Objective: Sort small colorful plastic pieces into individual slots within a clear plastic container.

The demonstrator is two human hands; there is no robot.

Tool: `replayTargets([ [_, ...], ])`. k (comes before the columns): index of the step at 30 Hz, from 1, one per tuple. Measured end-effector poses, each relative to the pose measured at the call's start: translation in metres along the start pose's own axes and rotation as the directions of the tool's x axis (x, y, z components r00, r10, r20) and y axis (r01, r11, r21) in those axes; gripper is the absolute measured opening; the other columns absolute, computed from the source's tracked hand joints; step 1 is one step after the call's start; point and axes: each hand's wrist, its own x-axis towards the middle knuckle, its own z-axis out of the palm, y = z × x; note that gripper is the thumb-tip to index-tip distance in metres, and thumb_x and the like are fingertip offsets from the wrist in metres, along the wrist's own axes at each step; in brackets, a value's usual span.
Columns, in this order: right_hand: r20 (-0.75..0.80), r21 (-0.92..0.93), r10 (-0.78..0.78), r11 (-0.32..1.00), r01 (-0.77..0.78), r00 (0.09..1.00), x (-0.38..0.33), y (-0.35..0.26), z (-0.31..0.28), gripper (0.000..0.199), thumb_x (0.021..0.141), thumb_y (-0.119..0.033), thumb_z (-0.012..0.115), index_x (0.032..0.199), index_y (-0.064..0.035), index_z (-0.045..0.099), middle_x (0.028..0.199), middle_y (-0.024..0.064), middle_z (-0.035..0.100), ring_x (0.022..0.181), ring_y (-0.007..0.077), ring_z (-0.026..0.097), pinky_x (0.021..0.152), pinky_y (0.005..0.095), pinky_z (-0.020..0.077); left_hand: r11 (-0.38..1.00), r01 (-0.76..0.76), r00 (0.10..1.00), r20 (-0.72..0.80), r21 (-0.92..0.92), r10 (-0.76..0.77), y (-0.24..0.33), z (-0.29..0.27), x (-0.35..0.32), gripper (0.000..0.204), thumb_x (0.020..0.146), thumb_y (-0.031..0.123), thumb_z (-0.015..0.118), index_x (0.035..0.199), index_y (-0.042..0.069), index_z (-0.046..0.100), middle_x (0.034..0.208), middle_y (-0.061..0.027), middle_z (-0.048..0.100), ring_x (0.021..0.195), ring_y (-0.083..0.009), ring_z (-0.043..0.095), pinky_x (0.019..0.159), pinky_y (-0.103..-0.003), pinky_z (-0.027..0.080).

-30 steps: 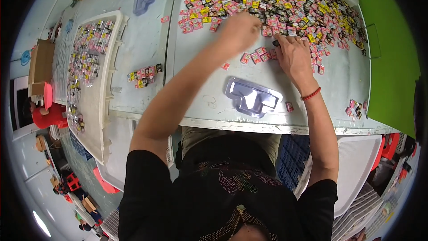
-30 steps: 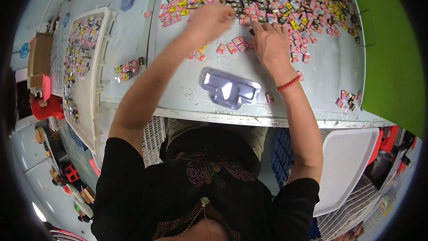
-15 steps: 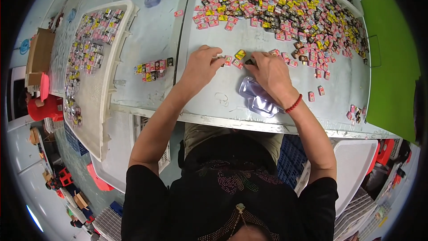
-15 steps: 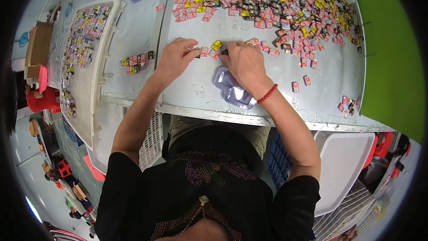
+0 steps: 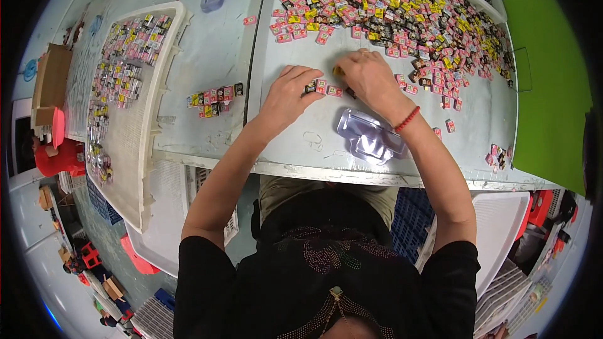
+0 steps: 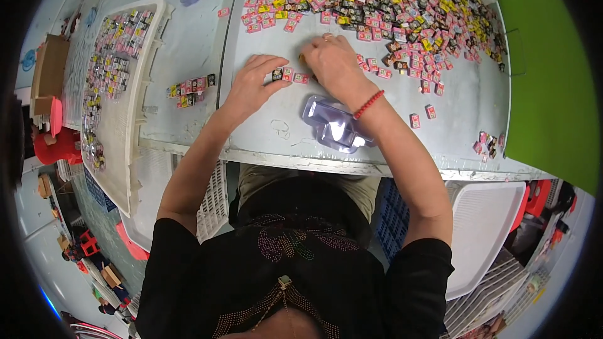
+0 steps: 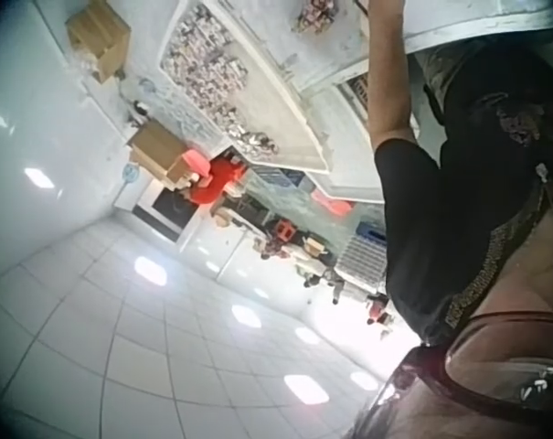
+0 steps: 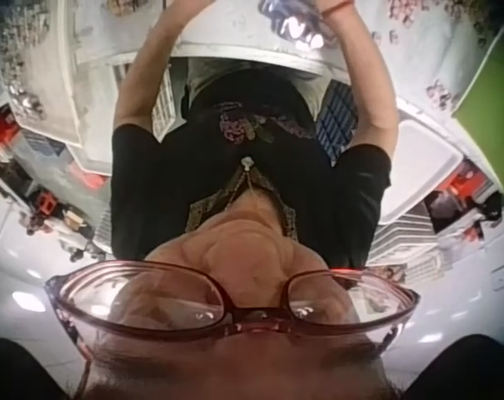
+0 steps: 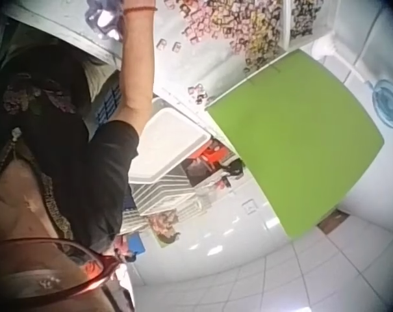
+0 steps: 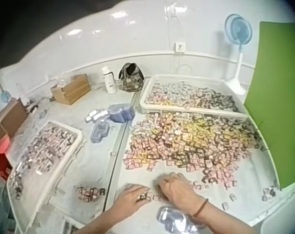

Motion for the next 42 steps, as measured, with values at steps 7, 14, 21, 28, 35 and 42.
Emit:
replayTargets([
  [7, 0.183, 0.34, 0.313, 0.869, -0.358, 0.932, -0.053, -0.01, -0.028, 0.023, 0.082, -0.009, 0.066, 0.105, -0.0032, 0.063, 0.089, 0.0145, 0.067, 0.083, 0.0342, 0.063, 0.073, 0.0409, 0.0513, 0.975, -0.223, 0.974, -0.042, -0.014, 0.222, 0.019, 0.016, 0.019, 0.042, 0.07, 0.016, 0.081, 0.108, 0.004, 0.066, 0.115, -0.009, 0.061, 0.108, -0.0297, 0.054, 0.09, -0.039, 0.047],
  [14, -0.01, 0.106, 0.412, 0.906, -0.409, 0.911, -0.06, 0.004, -0.023, 0.03, 0.082, -0.01, 0.066, 0.112, -0.005, 0.062, 0.095, 0.0177, 0.068, 0.085, 0.0375, 0.064, 0.074, 0.0422, 0.053, 0.968, -0.251, 0.964, 0.085, 0.0, 0.25, 0.015, 0.02, 0.031, 0.038, 0.073, 0.011, 0.076, 0.109, 0.005, 0.066, 0.102, -0.0093, 0.063, 0.098, -0.0279, 0.058, 0.086, -0.037, 0.048],
  [21, 0.064, 0.222, 0.418, 0.879, -0.421, 0.906, -0.058, -0.003, -0.014, 0.028, 0.082, -0.012, 0.066, 0.109, -0.0042, 0.062, 0.096, 0.0179, 0.068, 0.086, 0.0363, 0.065, 0.073, 0.0423, 0.053, 0.966, -0.175, 0.962, 0.175, -0.192, 0.209, 0.023, 0.011, 0.025, 0.036, 0.078, 0.006, 0.072, 0.113, 0.005, 0.064, 0.1, -0.01, 0.064, 0.095, -0.029, 0.059, 0.083, -0.038, 0.05],
  [28, 0.029, 0.233, 0.411, 0.884, -0.406, 0.911, -0.063, -0.002, -0.011, 0.026, 0.082, -0.012, 0.066, 0.107, -0.0035, 0.062, 0.094, 0.0176, 0.067, 0.084, 0.0365, 0.064, 0.071, 0.0423, 0.0526, 0.943, -0.33, 0.944, 0.028, 0.042, 0.329, 0.015, 0.011, 0.024, 0.035, 0.076, 0.008, 0.074, 0.11, 0.007, 0.066, 0.101, -0.0093, 0.064, 0.095, -0.0275, 0.059, 0.087, -0.037, 0.047],
  [35, 0.014, 0.232, 0.425, 0.879, -0.417, 0.905, -0.063, -0.003, -0.009, 0.026, 0.082, -0.012, 0.066, 0.105, -0.0027, 0.062, 0.093, 0.0182, 0.067, 0.082, 0.0363, 0.065, 0.07, 0.0422, 0.0528, 0.958, -0.285, 0.958, -0.013, 0.028, 0.285, 0.017, 0.026, 0.032, 0.026, 0.075, 0.013, 0.076, 0.098, 0.006, 0.068, 0.081, -0.0065, 0.062, 0.083, -0.0257, 0.06, 0.079, -0.037, 0.047],
  [42, 0.019, 0.213, 0.416, 0.887, -0.41, 0.909, -0.061, -0.004, -0.01, 0.026, 0.083, -0.013, 0.066, 0.106, -0.0021, 0.062, 0.092, 0.0184, 0.067, 0.083, 0.0365, 0.064, 0.071, 0.0428, 0.0526, 0.959, -0.121, 0.973, -0.16, 0.258, 0.166, 0.024, 0.039, 0.034, 0.023, 0.076, 0.017, 0.076, 0.093, 0.005, 0.068, 0.08, -0.0065, 0.062, 0.08, -0.0265, 0.059, 0.075, -0.038, 0.048],
])
